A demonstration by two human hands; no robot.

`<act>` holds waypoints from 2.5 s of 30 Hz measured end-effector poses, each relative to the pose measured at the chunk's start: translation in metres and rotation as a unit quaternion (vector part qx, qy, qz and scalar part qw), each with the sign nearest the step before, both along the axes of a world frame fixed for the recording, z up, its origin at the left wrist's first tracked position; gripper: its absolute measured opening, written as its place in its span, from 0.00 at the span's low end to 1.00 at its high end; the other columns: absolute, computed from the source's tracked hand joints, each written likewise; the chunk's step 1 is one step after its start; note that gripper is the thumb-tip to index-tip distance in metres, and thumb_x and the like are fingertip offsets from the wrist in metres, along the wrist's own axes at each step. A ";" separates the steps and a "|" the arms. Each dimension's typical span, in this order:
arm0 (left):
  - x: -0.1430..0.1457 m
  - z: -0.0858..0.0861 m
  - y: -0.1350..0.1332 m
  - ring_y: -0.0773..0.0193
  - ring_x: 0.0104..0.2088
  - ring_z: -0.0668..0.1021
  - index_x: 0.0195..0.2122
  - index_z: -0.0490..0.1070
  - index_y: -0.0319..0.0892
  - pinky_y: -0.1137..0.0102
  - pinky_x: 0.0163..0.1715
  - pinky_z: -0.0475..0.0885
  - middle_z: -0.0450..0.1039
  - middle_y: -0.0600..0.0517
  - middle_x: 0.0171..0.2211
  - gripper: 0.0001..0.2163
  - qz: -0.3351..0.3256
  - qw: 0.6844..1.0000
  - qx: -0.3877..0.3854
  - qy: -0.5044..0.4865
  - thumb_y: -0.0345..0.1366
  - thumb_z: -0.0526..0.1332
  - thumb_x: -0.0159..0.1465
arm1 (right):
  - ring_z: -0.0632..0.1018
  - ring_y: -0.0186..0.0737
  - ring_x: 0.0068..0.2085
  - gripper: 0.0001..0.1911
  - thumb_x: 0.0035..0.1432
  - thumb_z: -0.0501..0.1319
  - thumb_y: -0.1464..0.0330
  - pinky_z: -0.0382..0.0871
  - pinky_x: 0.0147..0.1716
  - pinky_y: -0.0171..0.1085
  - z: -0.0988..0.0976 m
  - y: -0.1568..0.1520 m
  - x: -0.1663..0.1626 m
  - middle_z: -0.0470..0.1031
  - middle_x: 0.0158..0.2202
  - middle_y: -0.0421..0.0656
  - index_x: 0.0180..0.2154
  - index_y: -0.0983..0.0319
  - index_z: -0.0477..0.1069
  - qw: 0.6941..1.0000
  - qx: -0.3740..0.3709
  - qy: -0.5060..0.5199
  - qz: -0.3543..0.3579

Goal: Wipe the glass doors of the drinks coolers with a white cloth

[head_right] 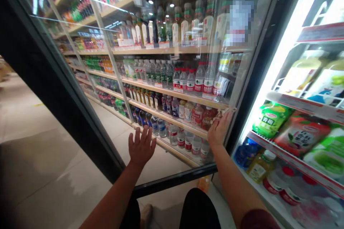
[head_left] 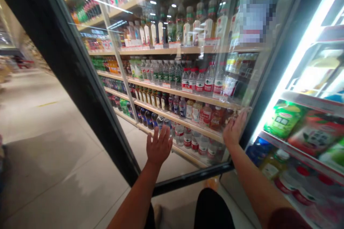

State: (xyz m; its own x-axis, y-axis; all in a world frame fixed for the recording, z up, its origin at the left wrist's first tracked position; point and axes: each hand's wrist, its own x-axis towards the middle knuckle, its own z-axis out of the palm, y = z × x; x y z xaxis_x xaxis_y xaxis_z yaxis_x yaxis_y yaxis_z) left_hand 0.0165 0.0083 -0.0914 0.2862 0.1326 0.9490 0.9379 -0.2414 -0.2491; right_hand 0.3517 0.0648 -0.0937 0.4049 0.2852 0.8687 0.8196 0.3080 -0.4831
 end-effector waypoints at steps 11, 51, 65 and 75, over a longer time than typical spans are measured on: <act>0.000 -0.002 -0.001 0.58 0.71 0.50 0.70 0.51 0.40 0.56 0.71 0.43 0.67 0.44 0.61 0.31 0.004 1.000 -0.006 0.002 0.37 0.60 0.68 | 0.42 0.55 0.73 0.33 0.70 0.43 0.68 0.47 0.67 0.67 -0.022 -0.023 -0.043 0.39 0.73 0.58 0.72 0.62 0.34 0.998 -0.039 -0.052 0.016; -0.001 -0.005 -0.002 0.57 0.71 0.52 0.68 0.58 0.42 0.57 0.71 0.42 0.67 0.44 0.62 0.27 -0.006 1.000 -0.015 0.000 0.37 0.60 0.68 | 0.56 0.40 0.71 0.21 0.66 0.53 0.71 0.43 0.71 0.45 0.021 -0.042 -0.156 0.77 0.56 0.43 0.58 0.57 0.71 0.903 0.123 -0.390 0.133; -0.002 -0.006 -0.001 0.56 0.70 0.54 0.69 0.56 0.43 0.57 0.70 0.45 0.65 0.45 0.63 0.28 0.012 1.000 -0.013 0.002 0.38 0.59 0.69 | 0.58 0.44 0.71 0.28 0.65 0.54 0.75 0.51 0.69 0.50 0.015 -0.038 -0.135 0.70 0.63 0.46 0.65 0.56 0.62 0.928 0.083 -0.345 0.112; -0.001 -0.002 -0.001 0.56 0.71 0.51 0.70 0.52 0.39 0.56 0.71 0.44 0.70 0.43 0.59 0.31 0.010 1.000 -0.003 0.010 0.36 0.60 0.68 | 0.52 0.49 0.72 0.34 0.64 0.53 0.77 0.55 0.67 0.58 0.029 -0.028 -0.102 0.60 0.68 0.53 0.70 0.59 0.51 0.961 0.080 -0.255 0.064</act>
State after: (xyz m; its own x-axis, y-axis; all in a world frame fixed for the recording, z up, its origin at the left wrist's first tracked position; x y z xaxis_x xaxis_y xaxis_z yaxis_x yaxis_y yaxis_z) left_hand 0.0152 0.0068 -0.0934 0.3025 0.1440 0.9422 0.9373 -0.2245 -0.2667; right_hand 0.2499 0.0365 -0.0645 -0.1156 0.1496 0.9820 0.8874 0.4598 0.0344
